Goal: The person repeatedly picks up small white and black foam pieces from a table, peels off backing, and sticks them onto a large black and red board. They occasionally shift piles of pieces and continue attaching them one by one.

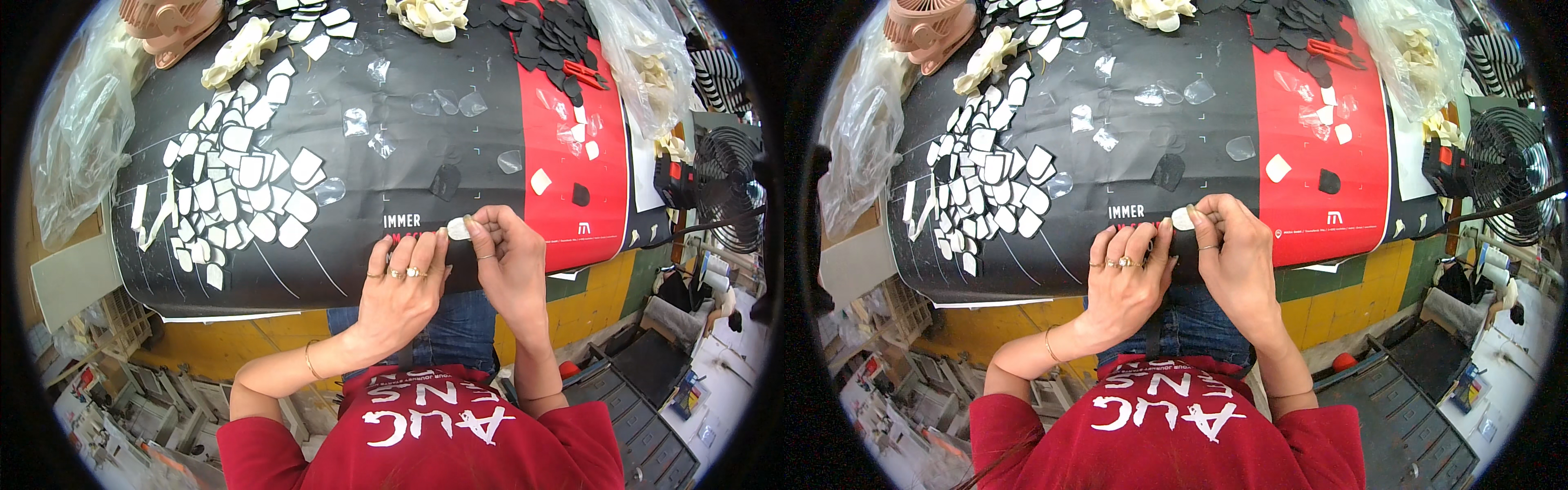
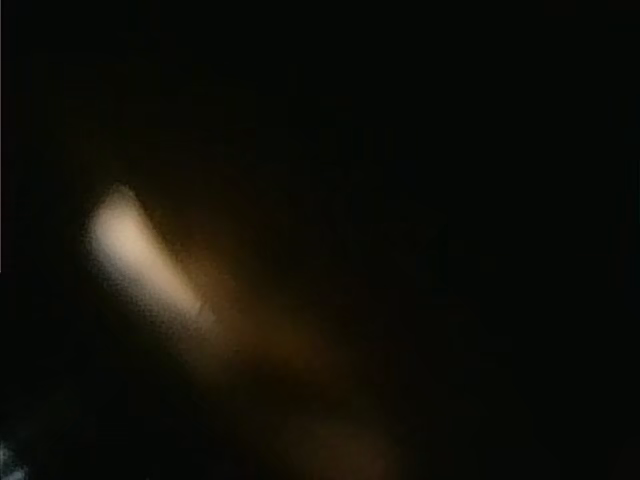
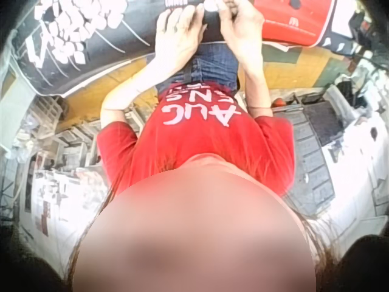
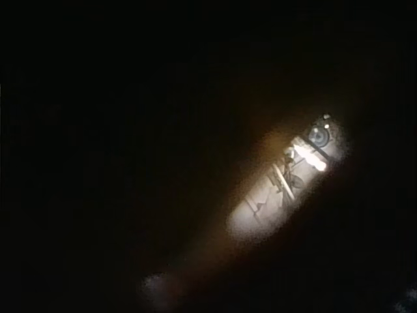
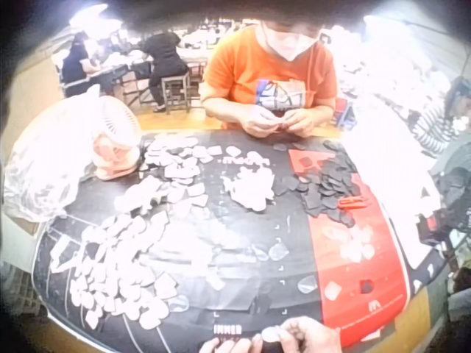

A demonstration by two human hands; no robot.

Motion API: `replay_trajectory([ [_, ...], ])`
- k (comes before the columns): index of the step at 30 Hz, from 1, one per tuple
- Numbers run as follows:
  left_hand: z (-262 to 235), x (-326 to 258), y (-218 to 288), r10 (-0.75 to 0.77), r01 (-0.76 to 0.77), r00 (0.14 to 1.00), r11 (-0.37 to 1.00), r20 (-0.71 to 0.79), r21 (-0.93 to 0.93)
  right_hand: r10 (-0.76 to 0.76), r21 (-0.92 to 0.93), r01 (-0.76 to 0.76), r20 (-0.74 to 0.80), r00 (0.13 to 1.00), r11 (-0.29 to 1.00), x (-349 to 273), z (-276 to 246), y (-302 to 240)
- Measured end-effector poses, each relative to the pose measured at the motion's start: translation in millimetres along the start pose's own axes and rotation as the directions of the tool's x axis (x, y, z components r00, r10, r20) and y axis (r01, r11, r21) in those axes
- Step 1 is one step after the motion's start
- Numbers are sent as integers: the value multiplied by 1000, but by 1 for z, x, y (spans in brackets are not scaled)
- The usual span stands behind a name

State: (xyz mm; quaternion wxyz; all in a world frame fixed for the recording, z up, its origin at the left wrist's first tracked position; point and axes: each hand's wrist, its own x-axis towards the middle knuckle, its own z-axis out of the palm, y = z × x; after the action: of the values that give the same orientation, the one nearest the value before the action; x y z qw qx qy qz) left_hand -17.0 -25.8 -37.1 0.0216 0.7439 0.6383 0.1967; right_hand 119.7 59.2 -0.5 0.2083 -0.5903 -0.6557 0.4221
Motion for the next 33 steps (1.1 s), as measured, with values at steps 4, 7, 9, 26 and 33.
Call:
replay_trajectory([
  [4,-1,0,0,12,-12,1000,1000,9,22,-8,-10,8,-8,1000,1000,-1,1,0],
  [7,-1,0,0,21,-21,1000,999,17,38,-36,-11,36,-15,999,999,-1,1,1],
  [9,-2,0,0,24,-25,1000,999,18,37,-47,-22,47,-17,999,999,-1,2,1],
  [26,-5,8,-6,52,-50,998,998,45,-49,-74,-84,70,-45,996,994,-2,2,-3],
  [33,-4,7,-7,91,-93,994,995,53,35,-37,-88,29,-99,994,996,-5,3,-3],
])
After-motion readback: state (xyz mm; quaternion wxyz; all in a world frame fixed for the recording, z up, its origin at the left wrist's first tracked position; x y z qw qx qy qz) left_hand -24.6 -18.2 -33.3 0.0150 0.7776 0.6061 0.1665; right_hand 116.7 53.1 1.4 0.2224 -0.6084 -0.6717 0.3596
